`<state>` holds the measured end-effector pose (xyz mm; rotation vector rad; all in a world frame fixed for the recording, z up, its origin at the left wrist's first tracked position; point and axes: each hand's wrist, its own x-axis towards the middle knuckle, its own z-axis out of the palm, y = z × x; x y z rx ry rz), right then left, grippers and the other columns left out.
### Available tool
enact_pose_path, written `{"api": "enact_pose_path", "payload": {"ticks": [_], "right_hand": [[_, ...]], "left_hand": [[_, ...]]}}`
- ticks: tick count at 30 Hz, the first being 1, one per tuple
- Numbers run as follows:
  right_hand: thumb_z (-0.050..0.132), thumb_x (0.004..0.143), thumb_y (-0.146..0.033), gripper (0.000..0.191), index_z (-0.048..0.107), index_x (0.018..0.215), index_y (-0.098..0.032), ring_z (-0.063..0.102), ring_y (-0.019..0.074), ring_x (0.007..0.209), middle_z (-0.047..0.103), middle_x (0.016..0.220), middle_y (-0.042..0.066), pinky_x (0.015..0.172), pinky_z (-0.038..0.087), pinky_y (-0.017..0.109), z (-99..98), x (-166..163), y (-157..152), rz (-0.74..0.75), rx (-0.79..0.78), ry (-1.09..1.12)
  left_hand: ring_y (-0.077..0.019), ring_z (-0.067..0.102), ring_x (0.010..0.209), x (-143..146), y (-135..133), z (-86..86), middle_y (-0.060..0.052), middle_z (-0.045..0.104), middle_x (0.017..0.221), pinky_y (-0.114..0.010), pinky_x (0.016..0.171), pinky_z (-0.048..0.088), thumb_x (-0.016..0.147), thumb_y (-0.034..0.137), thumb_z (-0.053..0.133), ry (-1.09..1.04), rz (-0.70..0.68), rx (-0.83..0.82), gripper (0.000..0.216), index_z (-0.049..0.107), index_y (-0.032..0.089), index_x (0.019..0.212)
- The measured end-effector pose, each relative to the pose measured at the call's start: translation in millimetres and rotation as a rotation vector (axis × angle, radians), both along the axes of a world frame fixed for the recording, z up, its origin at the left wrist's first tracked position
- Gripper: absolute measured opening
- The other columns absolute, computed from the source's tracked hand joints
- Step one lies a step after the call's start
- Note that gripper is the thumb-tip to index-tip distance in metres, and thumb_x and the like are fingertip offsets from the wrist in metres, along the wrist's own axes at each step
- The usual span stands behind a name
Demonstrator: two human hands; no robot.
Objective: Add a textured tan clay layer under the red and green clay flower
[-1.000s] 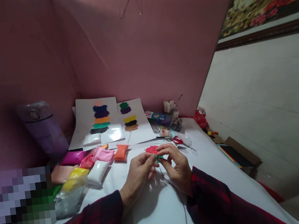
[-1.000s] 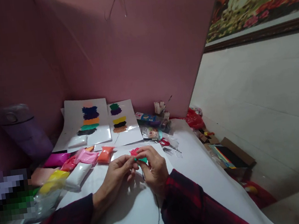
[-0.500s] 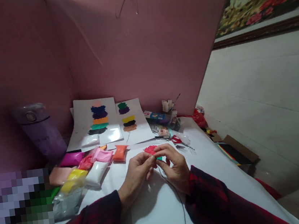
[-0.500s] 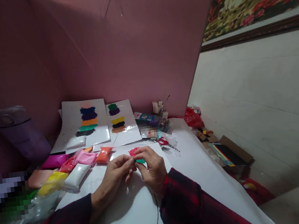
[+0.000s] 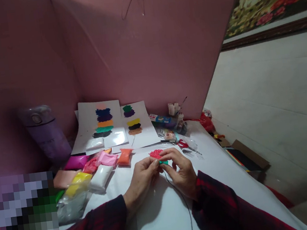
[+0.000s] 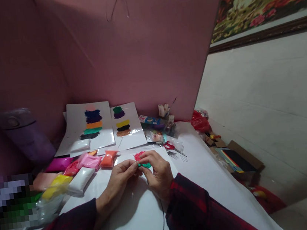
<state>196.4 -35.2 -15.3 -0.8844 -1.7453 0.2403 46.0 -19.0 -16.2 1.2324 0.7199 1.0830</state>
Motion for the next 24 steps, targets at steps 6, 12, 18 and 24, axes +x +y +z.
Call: {"api": "enact_pose_path", "payload": {"ticks": [6,12,18,24], "right_hand": [[0.058,0.079,-0.006,0.019,0.063,0.091,-0.021,0.06,0.02,0.092,0.061,0.098,0.006,0.067,0.05,0.029,-1.9,-0.5,-0.6,0.001,-0.001,-0.005],[0.058,0.081,-0.01,0.015,0.063,0.09,-0.021,0.06,0.0204,0.09,0.062,0.097,0.007,0.065,0.05,0.029,0.1,-0.8,-1.6,-0.004,0.031,-0.008],[0.059,0.081,-0.014,0.013,0.063,0.091,-0.021,0.061,0.0209,0.089,0.062,0.098,0.008,0.06,0.05,0.028,0.1,0.4,0.3,-0.001,-0.002,-0.025],[0.058,0.081,-0.012,0.017,0.062,0.094,-0.022,0.061,0.0208,0.089,0.062,0.1,0.007,0.061,0.05,0.028,-2.7,2.5,1.9,0.027,0.037,-0.053]], "left_hand": [[-0.0056,0.039,0.045,0.8,-1.2,2.6,0.003,0.05,0.057,-0.019,0.043,0.027,0.078,0.042,0.066,0.019,0.016,0.013,0.033,0.057,0.012,0.069],[-0.0054,0.038,0.043,0.6,0.7,-2.6,0.003,0.05,0.057,-0.02,0.043,0.026,0.079,0.045,0.064,0.029,0.009,0.012,0.033,0.058,0.013,0.072],[-0.0062,0.039,0.046,-0.2,-0.8,-1.2,0.002,0.05,0.058,-0.02,0.045,0.028,0.08,0.046,0.062,0.023,-0.01,0.0,0.035,0.058,0.013,0.072],[-0.0062,0.04,0.041,0.5,-2.4,1.1,0.004,0.049,0.052,-0.02,0.044,0.028,0.077,0.045,0.066,0.066,0.021,0.025,0.034,0.057,0.013,0.071]]}}
